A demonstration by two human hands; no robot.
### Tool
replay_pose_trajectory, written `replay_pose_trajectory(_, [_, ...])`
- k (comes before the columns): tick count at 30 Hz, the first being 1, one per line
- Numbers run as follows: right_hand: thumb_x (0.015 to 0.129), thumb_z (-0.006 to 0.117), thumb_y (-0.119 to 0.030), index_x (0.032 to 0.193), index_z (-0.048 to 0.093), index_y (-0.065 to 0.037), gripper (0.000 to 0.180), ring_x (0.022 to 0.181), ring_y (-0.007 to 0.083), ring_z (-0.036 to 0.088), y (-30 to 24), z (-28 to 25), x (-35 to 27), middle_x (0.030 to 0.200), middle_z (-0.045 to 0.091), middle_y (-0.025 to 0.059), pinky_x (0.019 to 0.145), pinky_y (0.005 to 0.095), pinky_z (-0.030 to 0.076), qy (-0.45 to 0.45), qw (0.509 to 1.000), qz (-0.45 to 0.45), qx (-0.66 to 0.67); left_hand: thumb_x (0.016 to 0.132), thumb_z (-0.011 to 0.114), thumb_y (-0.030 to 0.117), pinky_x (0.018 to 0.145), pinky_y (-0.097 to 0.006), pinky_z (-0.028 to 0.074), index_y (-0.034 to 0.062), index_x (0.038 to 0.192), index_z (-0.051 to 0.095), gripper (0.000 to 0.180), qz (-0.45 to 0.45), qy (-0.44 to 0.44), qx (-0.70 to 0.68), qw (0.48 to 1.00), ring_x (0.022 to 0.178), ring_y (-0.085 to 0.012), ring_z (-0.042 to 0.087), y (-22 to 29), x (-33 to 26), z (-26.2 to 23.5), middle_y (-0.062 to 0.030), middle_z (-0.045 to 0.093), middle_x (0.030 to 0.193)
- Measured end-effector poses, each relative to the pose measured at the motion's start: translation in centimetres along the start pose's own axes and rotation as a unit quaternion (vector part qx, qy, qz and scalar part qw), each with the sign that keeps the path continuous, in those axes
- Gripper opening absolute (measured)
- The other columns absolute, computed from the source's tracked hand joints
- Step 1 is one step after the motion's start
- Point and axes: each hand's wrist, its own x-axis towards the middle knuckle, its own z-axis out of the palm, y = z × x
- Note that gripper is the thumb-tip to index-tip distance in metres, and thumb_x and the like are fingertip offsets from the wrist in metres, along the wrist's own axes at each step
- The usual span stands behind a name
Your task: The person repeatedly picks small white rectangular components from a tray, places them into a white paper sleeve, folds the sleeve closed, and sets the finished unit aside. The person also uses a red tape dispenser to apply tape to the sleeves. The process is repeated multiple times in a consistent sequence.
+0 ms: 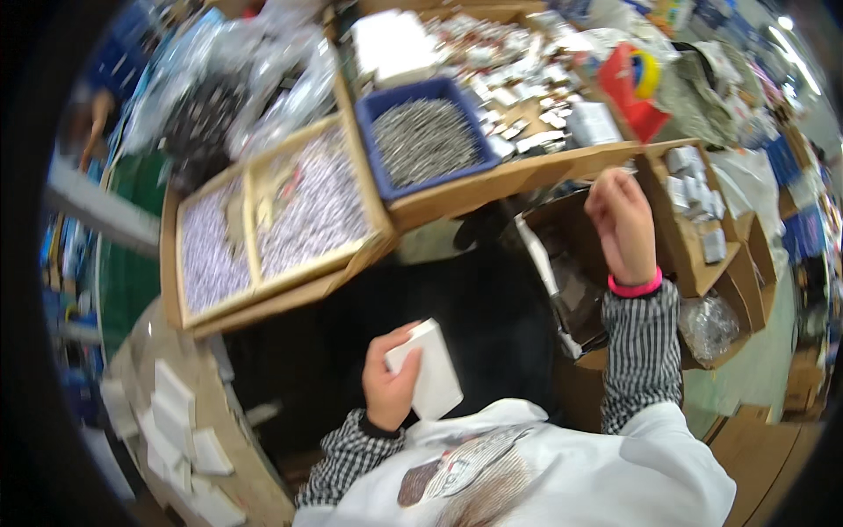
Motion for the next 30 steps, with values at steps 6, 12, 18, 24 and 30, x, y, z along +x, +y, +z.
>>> replay_pose_trajectory(6, [0.089, 0.061, -0.006, 0.128, 0.041, -0.007, 0.044, 0.075, 0.0123, 0.055, 5.7, 8.7, -11.5, 0.076, 0.056, 0.0032, 0.074, 0.0258, 0.046, -0.095, 0.912, 0.38, 0.123, 0.085, 0.06, 0.0, 0.084, -0.031, 0.049, 0.0045, 0.111, 0.051, 0.028, 0.004, -0.028, 0.079, 0.997, 0.099, -0.022, 0.061, 0.4, -1.0, 0.7, -0.0149, 0.06, 0.117])
replay_pose_trajectory(12, [0.088, 0.062, -0.007, 0.131, 0.036, -0.008, 0.05, 0.073, 0.0118, 0.054, 6.6, 10.7, -13.5, 0.08, 0.059, 0.0053, 0.071, 0.0234, 0.045, -0.062, 0.908, 0.386, 0.152, 0.084, 0.059, 0.002, 0.08, -0.033, 0.051, 0.0069, 0.12, 0.042, 0.04, 0.017, -0.054, 0.139, 0.989, 0.095, -0.0255, 0.063, 1.9, -1.0, 0.6, -0.0148, 0.06, 0.115])
replay_pose_trajectory(18, [0.088, 0.064, -0.01, 0.126, 0.04, -0.005, 0.045, 0.077, 0.0092, 0.056, 6.2, 11.4, -14.0, 0.086, 0.065, 0.0059, 0.072, 0.0219, 0.043, -0.069, 0.925, 0.356, 0.112, 0.084, 0.058, 0.003, 0.079, -0.034, 0.051, 0.0055, 0.127, 0.032, 0.051, 0.027, -0.057, 0.15, 0.987, 0.093, -0.0266, 0.064, 2.0, -1.2, 0.9, -0.0151, 0.06, 0.114])
replay_pose_trajectory(24, [0.088, 0.063, -0.009, 0.122, 0.043, -0.005, 0.04, 0.077, 0.0094, 0.056, 5.8, 11.9, -13.8, 0.084, 0.065, 0.0058, 0.073, 0.0225, 0.043, -0.062, 0.926, 0.365, 0.076, 0.082, 0.059, 0.001, 0.08, -0.035, 0.052, 0.0056, 0.127, 0.044, 0.048, 0.048, -0.065, 0.151, 0.985, 0.097, -0.031, 0.063, 2.6, -1.0, 0.8, -0.0185, 0.058, 0.115])
replay_pose_trajectory(30, [0.088, 0.064, -0.01, 0.12, 0.045, -0.005, 0.038, 0.075, 0.0073, 0.055, 6.0, 12.2, -13.7, 0.083, 0.064, 0.0042, 0.07, 0.0213, 0.043, -0.075, 0.928, 0.362, 0.045, 0.081, 0.058, 0.0, 0.08, -0.033, 0.052, 0.0058, 0.12, 0.052, 0.04, 0.121, -0.077, 0.178, 0.973, 0.099, -0.0303, 0.062, 2.5, -0.4, 0.6, -0.0199, 0.057, 0.117])
